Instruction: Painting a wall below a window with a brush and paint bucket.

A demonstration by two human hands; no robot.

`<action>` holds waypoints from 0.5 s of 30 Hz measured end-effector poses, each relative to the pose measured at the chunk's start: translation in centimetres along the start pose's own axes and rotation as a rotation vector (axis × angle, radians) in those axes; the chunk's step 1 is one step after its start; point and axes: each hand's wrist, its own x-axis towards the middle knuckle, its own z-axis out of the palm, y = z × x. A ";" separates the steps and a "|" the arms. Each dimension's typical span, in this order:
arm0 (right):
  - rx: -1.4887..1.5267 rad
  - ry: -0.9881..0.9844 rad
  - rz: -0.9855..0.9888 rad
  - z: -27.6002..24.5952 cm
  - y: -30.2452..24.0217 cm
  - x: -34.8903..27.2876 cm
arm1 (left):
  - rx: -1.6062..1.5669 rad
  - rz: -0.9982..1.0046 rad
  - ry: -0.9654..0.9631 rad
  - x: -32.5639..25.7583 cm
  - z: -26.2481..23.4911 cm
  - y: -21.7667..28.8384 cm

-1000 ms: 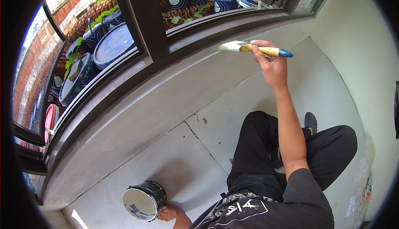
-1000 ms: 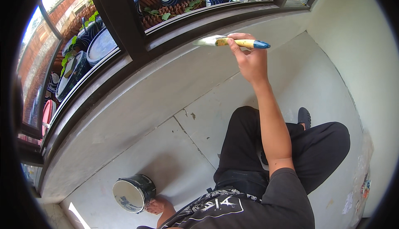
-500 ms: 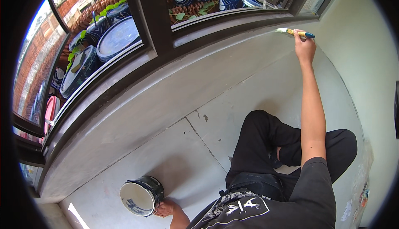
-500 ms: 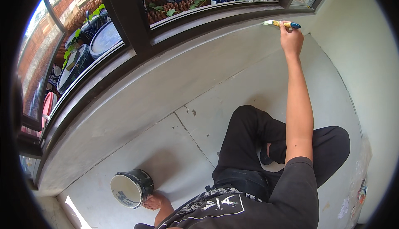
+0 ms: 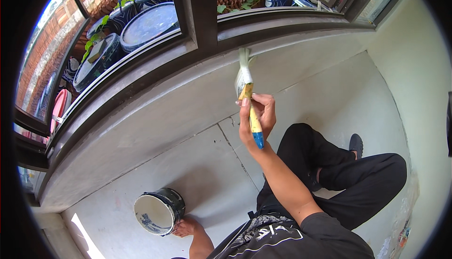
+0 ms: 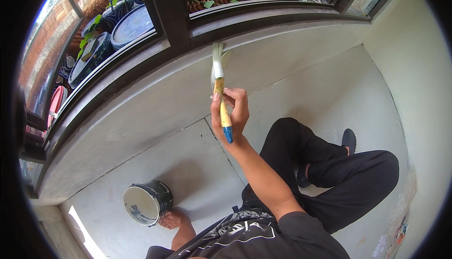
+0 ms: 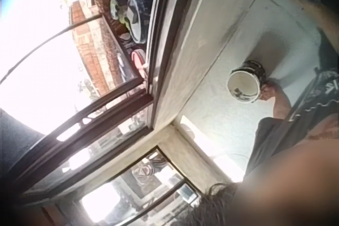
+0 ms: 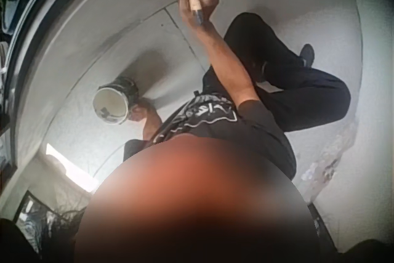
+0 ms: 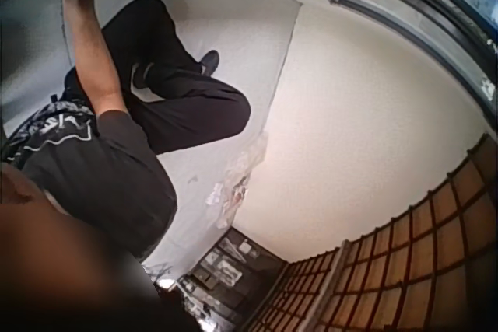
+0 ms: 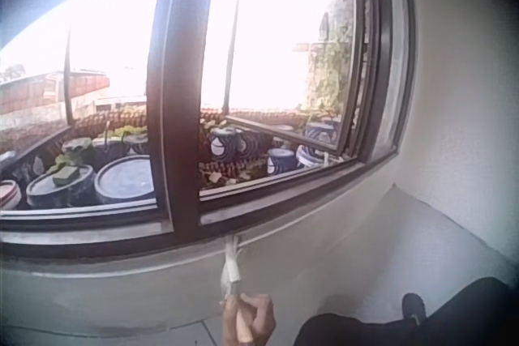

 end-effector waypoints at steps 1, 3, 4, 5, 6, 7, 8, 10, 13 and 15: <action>0.008 -0.074 -0.044 0.6 -1.0 -1.4 | 0.021 -0.004 -0.051 -0.1 -0.5 0.1; 0.018 -0.146 -0.086 0.6 -2.7 -3.1 | 0.010 -0.007 -0.014 -0.1 -0.2 -0.2; 0.051 -0.258 -0.175 0.3 -3.3 -3.6 | -0.002 -0.012 0.022 0.0 0.1 -0.4; 0.093 -0.371 -0.261 0.2 -3.8 -3.9 | 0.001 -0.018 0.026 0.5 0.9 -0.9; 0.101 -0.373 -0.255 -0.1 -3.7 -3.8 | -0.010 -0.022 0.060 1.1 1.9 -1.3; 0.116 -0.429 -0.302 -0.6 -3.3 -3.5 | -0.020 -0.028 0.094 1.7 2.6 -1.9; 0.109 -0.490 -0.356 -2.0 -1.9 -2.7 | -0.016 -0.020 0.081 0.7 2.6 -1.2; -0.071 -0.441 -0.351 -4.7 1.5 -0.2 | 0.041 0.039 -0.002 -0.4 0.8 -0.1; -0.114 -0.289 -0.085 -9.5 7.2 2.8 | -0.003 0.011 0.025 0.1 0.8 -0.5; -0.169 -0.138 0.005 -12.2 9.6 4.3 | -0.028 -0.018 0.062 1.1 2.0 -1.4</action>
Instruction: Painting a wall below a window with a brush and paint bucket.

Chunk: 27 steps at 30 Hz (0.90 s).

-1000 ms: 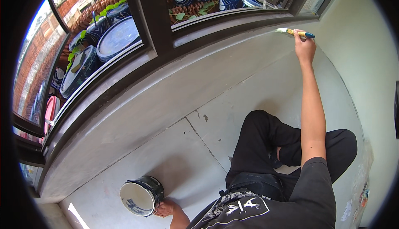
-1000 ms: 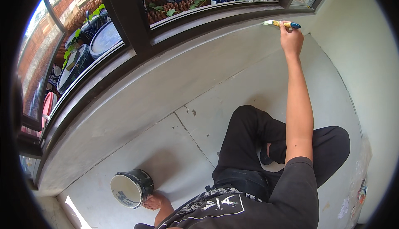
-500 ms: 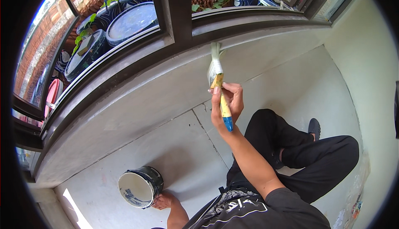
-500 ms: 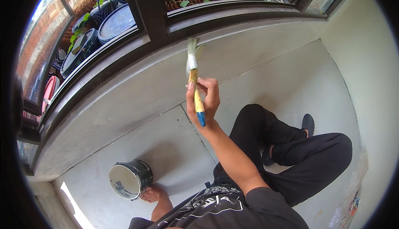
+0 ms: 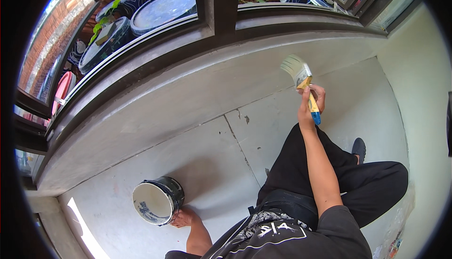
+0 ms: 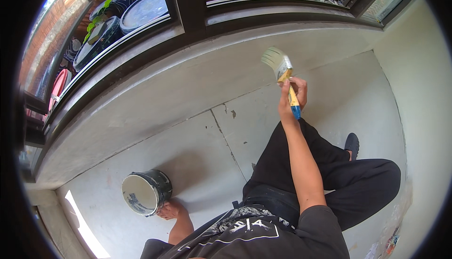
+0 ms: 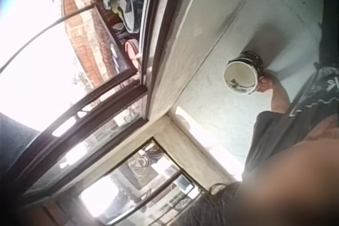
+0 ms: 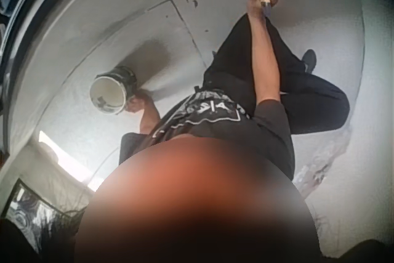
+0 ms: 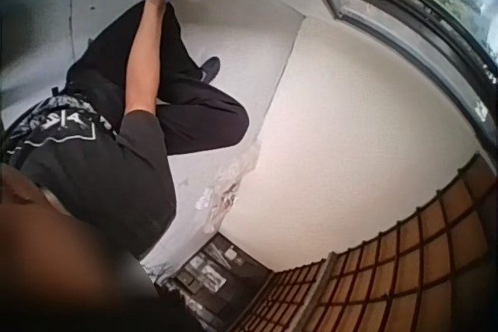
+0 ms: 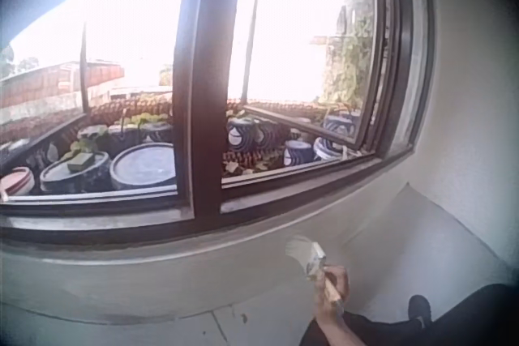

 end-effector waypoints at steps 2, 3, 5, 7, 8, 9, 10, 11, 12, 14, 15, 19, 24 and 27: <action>-0.052 0.049 0.029 -1.4 1.4 0.6 | 0.003 0.006 0.020 0.0 0.7 -0.4; -0.036 0.151 0.058 -1.5 1.7 0.9 | -0.001 0.025 0.043 -0.1 0.7 0.0; -0.040 0.257 0.082 -1.7 2.2 0.5 | -0.086 0.031 -0.052 -1.3 -1.4 1.6; -0.246 0.019 -0.043 0.7 1.6 -1.4 | -0.184 0.004 0.028 -0.2 -0.3 0.6; -0.272 -0.060 -0.173 2.7 -0.2 -2.5 | -0.184 0.004 0.031 0.1 0.4 0.0; -0.298 -0.136 -0.304 5.1 -2.6 -3.8 | -0.128 0.002 0.043 0.4 1.1 -0.5; -0.224 -0.213 -0.319 6.9 -4.6 -5.4 | -0.074 0.007 0.052 0.4 1.6 -0.6; -0.158 -0.278 -0.309 8.5 -6.0 -7.3 | -0.080 0.020 0.051 0.3 1.8 -0.4; -0.039 -0.384 -0.331 10.0 -7.9 -9.0 | -0.098 0.002 0.065 0.2 1.9 -0.4; 0.170 -0.526 -0.407 12.5 -11.9 -11.3 | -0.113 -0.005 0.080 0.0 1.7 -0.2; 0.255 -0.602 -0.472 13.3 -13.1 -11.6 | -0.103 -0.011 0.077 -0.2 1.2 0.0; 0.328 -0.617 -0.563 14.0 -13.5 -10.2 | -0.060 0.006 0.034 -0.3 1.3 -0.3; 0.016 -0.181 -0.339 6.5 -6.8 -1.8 | -0.108 -0.035 -0.006 -0.3 0.4 0.3; 0.141 0.072 -0.016 2.1 -4.7 0.1 | -0.153 -0.037 -0.045 -0.5 -1.0 0.6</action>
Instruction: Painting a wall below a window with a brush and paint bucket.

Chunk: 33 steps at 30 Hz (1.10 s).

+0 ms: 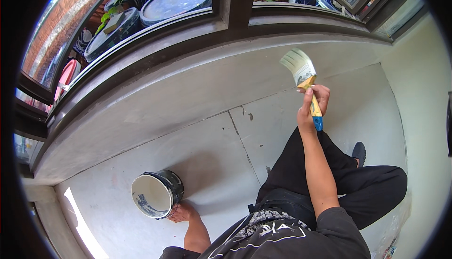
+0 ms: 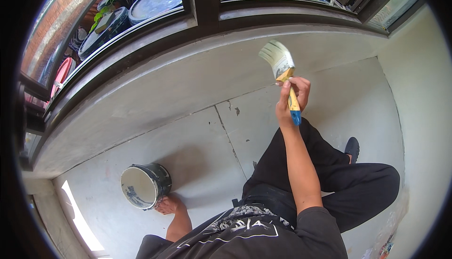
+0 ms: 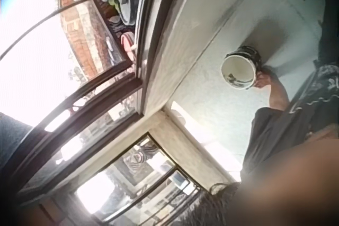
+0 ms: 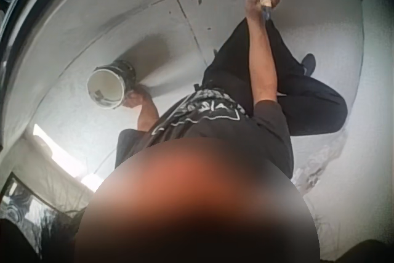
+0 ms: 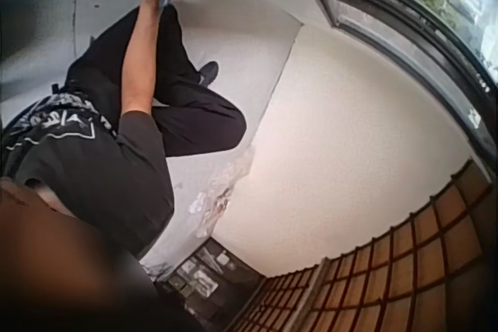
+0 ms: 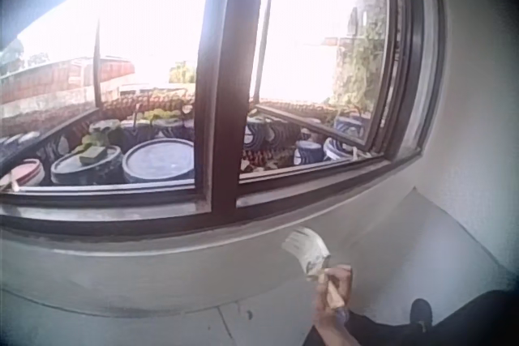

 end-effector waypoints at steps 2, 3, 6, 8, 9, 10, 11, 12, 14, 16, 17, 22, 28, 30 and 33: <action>-0.125 0.069 -0.048 -1.3 0.6 1.2 | 0.067 0.077 0.003 0.0 -0.1 -0.4; -0.250 0.149 -0.101 -1.1 0.4 1.7 | 0.063 0.072 0.008 0.1 0.2 -0.5; -0.353 -0.006 -0.190 1.6 -0.9 0.1 | 0.007 0.060 0.058 0.6 1.4 -1.2; -0.343 -0.172 -0.359 6.4 -4.9 -2.2 | -0.094 0.043 0.089 0.5 1.7 -1.3; -0.257 -0.204 -0.352 8.9 -6.7 -3.9 | -0.094 0.052 0.089 0.3 1.4 -0.8; -0.147 -0.229 -0.368 11.2 -7.9 -5.4 | -0.080 0.030 0.068 -0.3 0.9 0.0; -0.068 -0.311 -0.343 13.1 -9.3 -7.1 | -0.063 0.005 0.051 -0.6 0.5 0.5; 0.008 -0.366 -0.342 14.8 -10.6 -8.4 | -0.061 0.011 0.056 -0.4 0.5 0.3; 0.144 -0.495 -0.343 17.0 -13.1 -10.7 | -0.027 -0.022 0.051 0.3 0.9 -0.5; 0.225 -0.511 -0.376 17.0 -13.4 -10.3 | 0.007 -0.007 0.022 0.3 1.0 -0.3; 0.310 -0.529 -0.411 17.0 -13.3 -10.1 | 0.039 0.002 -0.006 0.3 1.1 -0.2; -0.026 -0.278 -0.290 10.0 -7.0 -4.7 | 0.056 0.022 0.022 0.6 1.9 -1.1; -0.207 0.055 -0.045 0.8 -1.6 0.4 | 0.135 0.072 0.121 0.0 1.2 -0.7; -0.233 0.114 -0.064 0.5 -0.1 -0.1 | 0.128 0.057 0.073 -0.3 0.3 -0.1; -0.343 -0.139 -0.172 2.9 -0.7 -2.9 | 0.092 0.058 0.066 -0.7 -0.9 0.6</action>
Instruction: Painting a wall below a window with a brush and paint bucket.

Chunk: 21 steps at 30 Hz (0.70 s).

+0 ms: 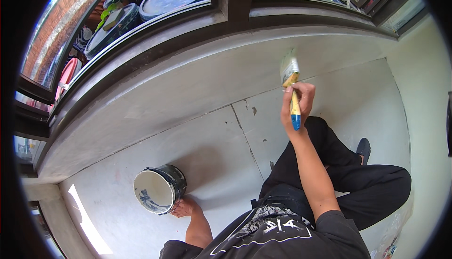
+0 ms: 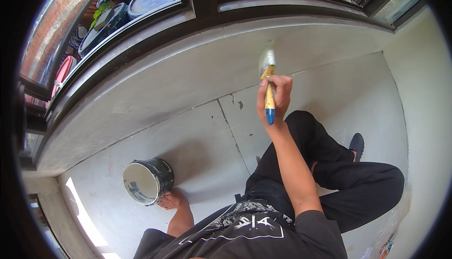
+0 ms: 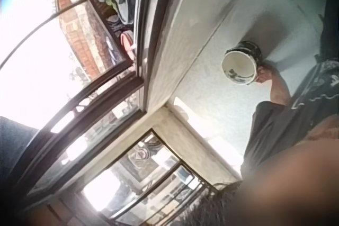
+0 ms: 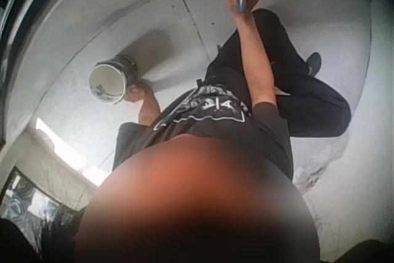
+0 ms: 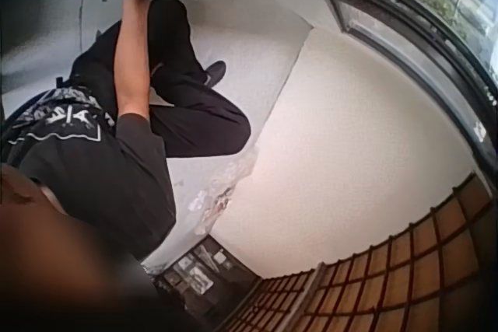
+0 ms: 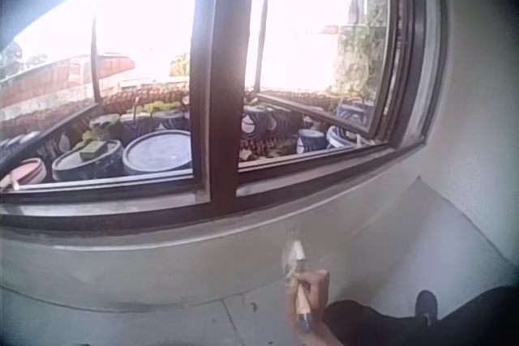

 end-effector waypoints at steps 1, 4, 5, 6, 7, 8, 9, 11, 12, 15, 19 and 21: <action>0.026 -0.078 -0.064 1.9 -2.6 -1.0 | 0.003 -0.004 0.005 0.1 0.0 0.0; 0.255 -0.265 -0.175 7.2 -9.9 -5.6 | -0.043 0.017 -0.013 0.2 0.4 0.3; 0.391 -0.337 -0.246 8.7 -12.6 -6.7 | -0.047 0.000 0.016 0.1 0.6 0.1; 0.517 -0.398 -0.297 9.8 -15.1 -7.7 | -0.050 -0.020 0.046 0.2 0.8 -0.2; 0.596 -0.416 -0.361 10.9 -16.9 -8.2 | -0.052 -0.010 0.046 0.0 0.6 0.0; 0.673 -0.435 -0.425 11.8 -17.8 -8.6 | -0.040 -0.009 0.024 -0.3 0.2 0.2; 0.663 -0.434 -0.421 12.1 -17.5 -8.8 | -0.026 -0.009 0.001 -0.5 -0.2 0.2; 0.673 -0.545 -0.342 12.9 -15.7 -9.1 | 0.004 0.011 -0.029 -0.5 -0.3 0.8; 0.706 -0.561 -0.198 13.1 -13.6 -9.4 | 0.040 0.005 -0.050 -0.3 -0.5 0.5; 0.445 -0.557 -0.141 8.9 -3.5 -8.5 | 0.008 0.009 -0.010 -0.5 -0.6 0.6; 0.060 -0.345 -0.014 -0.8 6.7 -5.7 | -0.024 -0.011 -0.068 0.1 -0.1 0.0; -0.128 -0.215 0.168 -3.6 9.2 -4.9 | 0.007 0.053 0.133 0.3 1.0 -0.5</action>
